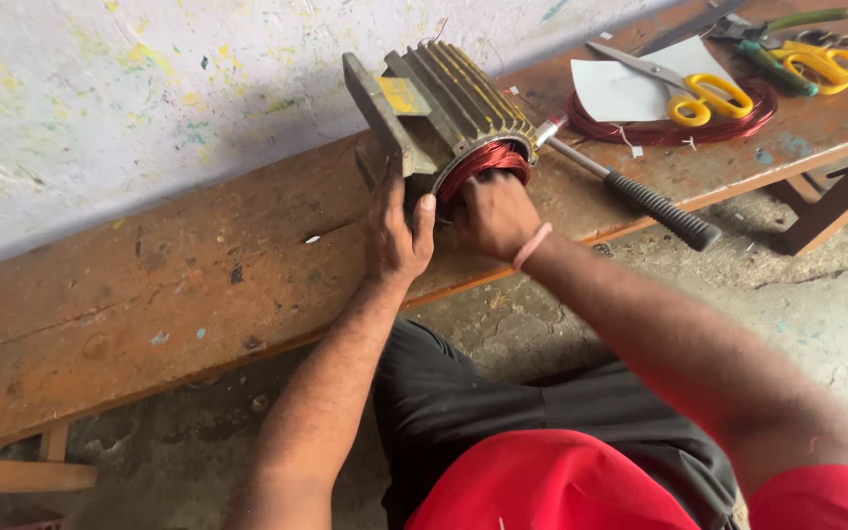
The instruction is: The person cuts a piece of white insulation paper with scissors and inserts it into the slots of an electric motor stator. They then use a flat metal tool and a hammer to press and secure the copper windings deep into the stator core.
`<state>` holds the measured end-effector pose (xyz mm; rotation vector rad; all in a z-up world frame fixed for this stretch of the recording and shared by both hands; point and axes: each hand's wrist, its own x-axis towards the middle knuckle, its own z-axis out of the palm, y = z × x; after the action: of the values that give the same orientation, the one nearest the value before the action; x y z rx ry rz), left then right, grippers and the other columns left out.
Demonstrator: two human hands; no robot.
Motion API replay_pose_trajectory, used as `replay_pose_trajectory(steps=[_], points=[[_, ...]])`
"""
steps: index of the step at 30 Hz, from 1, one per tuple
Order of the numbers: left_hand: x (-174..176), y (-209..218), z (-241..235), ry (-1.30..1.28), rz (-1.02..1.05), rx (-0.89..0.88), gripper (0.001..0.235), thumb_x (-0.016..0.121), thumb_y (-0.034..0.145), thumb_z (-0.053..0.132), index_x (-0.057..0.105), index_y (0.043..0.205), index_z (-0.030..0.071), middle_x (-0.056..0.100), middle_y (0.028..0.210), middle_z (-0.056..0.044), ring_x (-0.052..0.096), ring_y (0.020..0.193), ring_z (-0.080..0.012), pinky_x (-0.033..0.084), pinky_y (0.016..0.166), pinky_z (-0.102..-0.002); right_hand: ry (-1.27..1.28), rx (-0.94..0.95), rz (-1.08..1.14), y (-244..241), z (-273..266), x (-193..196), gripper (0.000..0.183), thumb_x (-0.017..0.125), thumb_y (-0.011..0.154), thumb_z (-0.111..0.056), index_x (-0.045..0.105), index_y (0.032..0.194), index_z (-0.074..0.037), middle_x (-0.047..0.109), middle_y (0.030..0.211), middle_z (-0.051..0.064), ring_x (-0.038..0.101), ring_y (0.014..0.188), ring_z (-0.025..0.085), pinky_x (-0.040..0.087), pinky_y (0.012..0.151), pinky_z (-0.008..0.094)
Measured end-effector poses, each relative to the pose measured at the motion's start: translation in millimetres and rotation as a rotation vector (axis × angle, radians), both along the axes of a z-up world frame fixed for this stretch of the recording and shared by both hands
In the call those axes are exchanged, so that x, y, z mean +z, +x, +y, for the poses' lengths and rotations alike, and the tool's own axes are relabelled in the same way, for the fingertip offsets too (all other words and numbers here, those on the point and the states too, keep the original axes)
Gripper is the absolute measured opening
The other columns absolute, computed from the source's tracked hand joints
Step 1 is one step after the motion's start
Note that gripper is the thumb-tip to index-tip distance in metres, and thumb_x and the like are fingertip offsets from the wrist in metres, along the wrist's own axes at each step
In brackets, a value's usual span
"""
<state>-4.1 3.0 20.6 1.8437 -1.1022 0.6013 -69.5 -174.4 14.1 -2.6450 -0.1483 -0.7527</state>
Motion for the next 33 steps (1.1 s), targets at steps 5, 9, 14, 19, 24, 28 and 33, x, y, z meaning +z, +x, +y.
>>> replay_pose_trajectory(steps=[5,9,14,19,24,28,33], points=[[-7,-1,-1,0.004,0.02,0.037,0.062,0.05,0.109,0.036,0.042,0.152,-0.008,0.05,0.15,-0.035,0.053,0.14,-0.0503,0.044,0.118,-0.053,0.209,-0.062,-0.346,-98,45,11,0.058,0.076,0.087,-0.015,0.057,0.137,0.007,0.063,0.135,0.023,0.059,0.123,0.04,0.049,0.105,0.047],[-7,0,-2,0.001,0.011,0.033,0.062,0.047,0.11,0.036,0.041,0.153,-0.008,0.049,0.151,-0.036,0.052,0.141,-0.0508,0.044,0.119,-0.053,0.16,-0.171,-0.329,-118,41,30,0.05,0.079,0.086,-0.017,0.061,0.129,-0.001,0.064,0.128,0.018,0.059,0.118,0.038,0.049,0.103,0.046],[-3,-2,-2,0.01,0.051,0.026,0.062,0.047,0.109,0.037,0.041,0.152,-0.008,0.049,0.15,-0.035,0.053,0.14,-0.0497,0.044,0.118,-0.052,-0.045,0.071,-0.054,-77,1,44,0.067,0.08,0.073,-0.022,0.059,0.132,0.004,0.063,0.132,0.024,0.058,0.116,0.038,0.048,0.096,0.048],[-2,-2,-2,0.005,0.045,0.012,0.062,0.047,0.11,0.035,0.039,0.154,-0.008,0.048,0.152,-0.036,0.051,0.141,-0.051,0.043,0.119,-0.053,0.158,0.185,0.104,-51,-10,27,0.064,0.076,0.075,-0.015,0.059,0.133,0.005,0.063,0.122,0.022,0.057,0.117,0.04,0.048,0.1,0.048],[-10,-2,-4,0.029,0.003,0.081,0.063,0.052,0.107,0.033,0.041,0.153,-0.008,0.049,0.151,-0.036,0.052,0.139,-0.0521,0.043,0.119,-0.054,0.37,0.177,0.119,-46,-6,14,0.061,0.074,0.072,-0.014,0.062,0.129,0.003,0.062,0.12,0.022,0.058,0.116,0.042,0.049,0.099,0.048],[-7,0,-5,0.075,-0.018,0.11,0.061,0.051,0.106,0.032,0.043,0.151,-0.008,0.049,0.148,-0.036,0.053,0.137,-0.0528,0.045,0.118,-0.055,0.358,0.137,0.049,-48,1,18,0.055,0.071,0.076,-0.012,0.064,0.129,0.002,0.061,0.122,0.023,0.059,0.115,0.043,0.05,0.098,0.048],[-13,6,5,0.0,-0.089,0.029,0.06,0.053,0.112,0.038,0.049,0.148,-0.01,0.056,0.141,-0.037,0.06,0.128,-0.0503,0.053,0.108,-0.051,0.304,0.152,0.029,-63,7,31,0.062,0.074,0.075,-0.015,0.061,0.131,0.007,0.06,0.116,0.028,0.057,0.105,0.045,0.049,0.091,0.052]])
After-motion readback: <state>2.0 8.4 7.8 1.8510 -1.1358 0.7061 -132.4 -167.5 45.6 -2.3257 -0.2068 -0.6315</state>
